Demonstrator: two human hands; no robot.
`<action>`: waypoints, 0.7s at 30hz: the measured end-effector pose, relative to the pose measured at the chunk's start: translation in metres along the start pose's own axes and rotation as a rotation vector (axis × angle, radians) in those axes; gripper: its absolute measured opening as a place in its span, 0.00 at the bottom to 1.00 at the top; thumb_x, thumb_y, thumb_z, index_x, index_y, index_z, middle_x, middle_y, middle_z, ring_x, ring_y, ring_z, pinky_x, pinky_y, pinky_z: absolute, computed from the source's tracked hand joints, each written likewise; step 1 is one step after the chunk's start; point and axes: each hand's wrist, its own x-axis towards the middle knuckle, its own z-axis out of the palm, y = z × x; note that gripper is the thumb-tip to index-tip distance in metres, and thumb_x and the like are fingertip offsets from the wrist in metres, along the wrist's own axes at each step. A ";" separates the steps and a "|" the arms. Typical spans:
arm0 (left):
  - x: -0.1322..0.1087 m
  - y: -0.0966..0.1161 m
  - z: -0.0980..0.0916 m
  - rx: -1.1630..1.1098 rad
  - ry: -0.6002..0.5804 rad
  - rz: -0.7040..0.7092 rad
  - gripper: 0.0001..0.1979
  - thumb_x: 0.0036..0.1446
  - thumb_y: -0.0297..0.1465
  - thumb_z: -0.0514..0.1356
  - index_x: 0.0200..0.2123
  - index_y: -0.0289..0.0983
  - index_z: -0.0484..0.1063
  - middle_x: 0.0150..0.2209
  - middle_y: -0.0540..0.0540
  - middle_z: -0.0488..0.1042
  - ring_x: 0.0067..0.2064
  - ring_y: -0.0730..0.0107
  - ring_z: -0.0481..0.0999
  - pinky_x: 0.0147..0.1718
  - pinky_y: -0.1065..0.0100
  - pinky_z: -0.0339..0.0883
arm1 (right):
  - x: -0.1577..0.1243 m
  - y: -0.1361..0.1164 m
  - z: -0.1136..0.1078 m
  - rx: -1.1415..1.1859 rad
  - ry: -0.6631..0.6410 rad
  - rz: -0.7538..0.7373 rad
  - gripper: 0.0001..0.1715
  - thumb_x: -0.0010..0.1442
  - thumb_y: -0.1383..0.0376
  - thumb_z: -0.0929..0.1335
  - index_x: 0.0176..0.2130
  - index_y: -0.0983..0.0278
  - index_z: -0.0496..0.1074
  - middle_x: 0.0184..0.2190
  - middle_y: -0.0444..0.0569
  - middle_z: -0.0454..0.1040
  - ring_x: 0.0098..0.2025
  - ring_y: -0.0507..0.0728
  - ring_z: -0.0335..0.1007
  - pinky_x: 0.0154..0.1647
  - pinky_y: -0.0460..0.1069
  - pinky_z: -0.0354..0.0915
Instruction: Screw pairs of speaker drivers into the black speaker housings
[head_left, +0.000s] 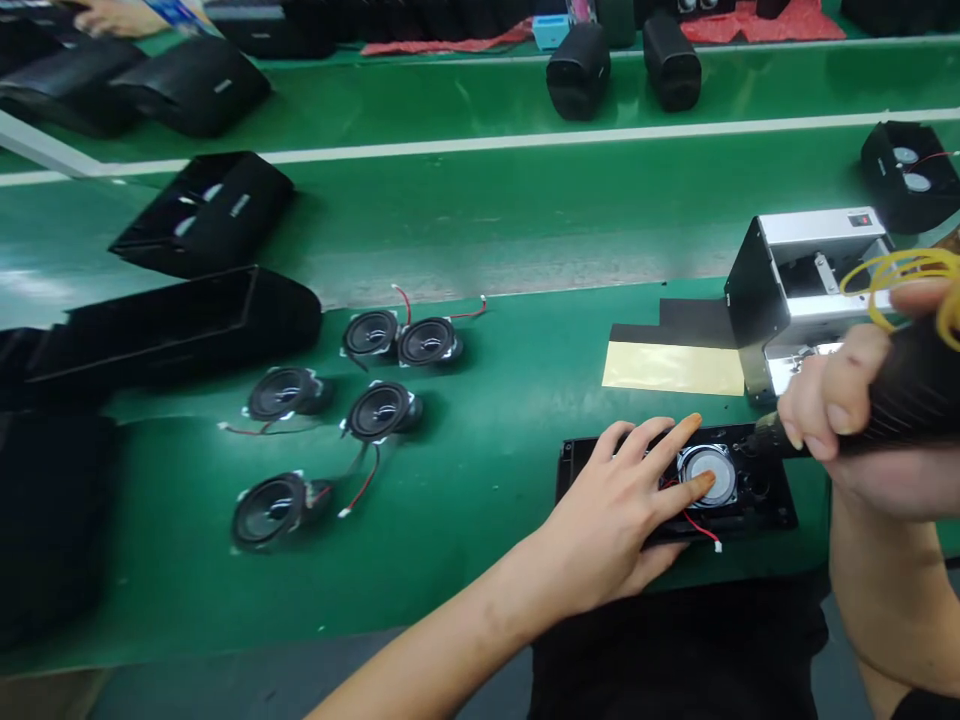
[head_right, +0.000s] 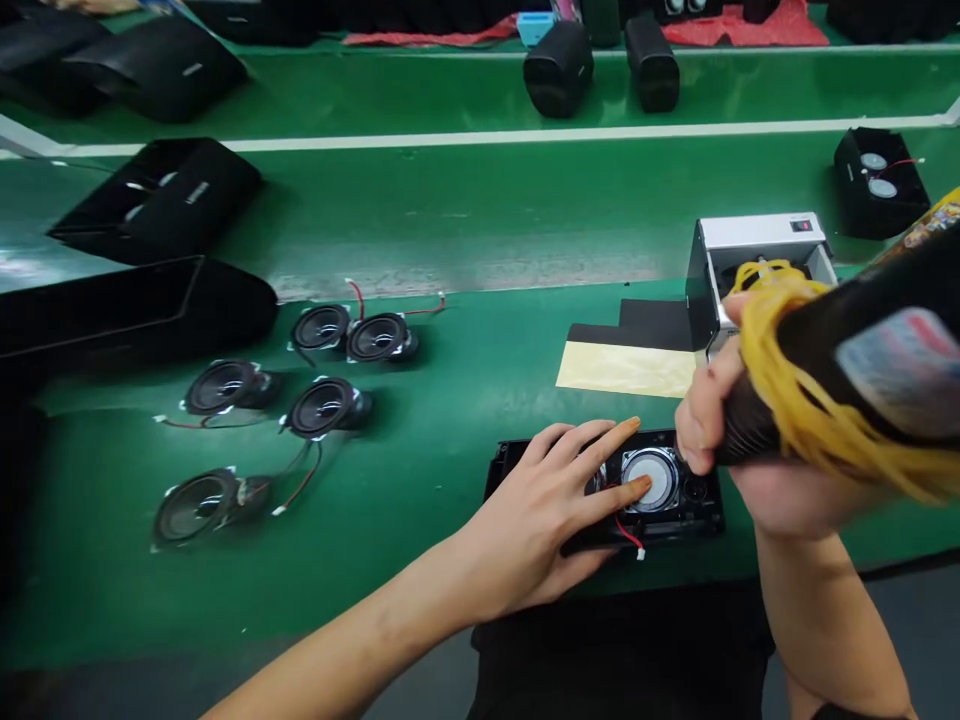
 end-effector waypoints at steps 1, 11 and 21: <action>0.000 0.000 0.000 -0.005 -0.002 -0.001 0.30 0.62 0.38 0.69 0.66 0.44 0.72 0.77 0.31 0.55 0.71 0.33 0.63 0.63 0.35 0.61 | 0.002 0.007 0.001 -0.017 0.004 -0.017 0.32 0.63 0.32 0.70 0.50 0.51 0.80 0.24 0.41 0.67 0.16 0.51 0.58 0.13 0.48 0.57; -0.001 0.001 0.000 -0.017 0.001 -0.017 0.28 0.63 0.38 0.68 0.66 0.45 0.73 0.78 0.33 0.54 0.70 0.34 0.63 0.64 0.36 0.59 | 0.011 0.027 0.005 -0.130 0.026 0.020 0.43 0.56 0.24 0.68 0.28 0.61 0.70 0.17 0.41 0.61 0.14 0.51 0.55 0.12 0.47 0.55; 0.001 0.002 -0.003 -0.012 -0.009 -0.027 0.28 0.63 0.38 0.68 0.66 0.45 0.73 0.78 0.34 0.54 0.71 0.36 0.63 0.64 0.37 0.59 | 0.007 0.037 0.003 -0.053 0.079 0.053 0.46 0.53 0.22 0.69 0.36 0.61 0.73 0.18 0.41 0.63 0.14 0.50 0.54 0.12 0.46 0.52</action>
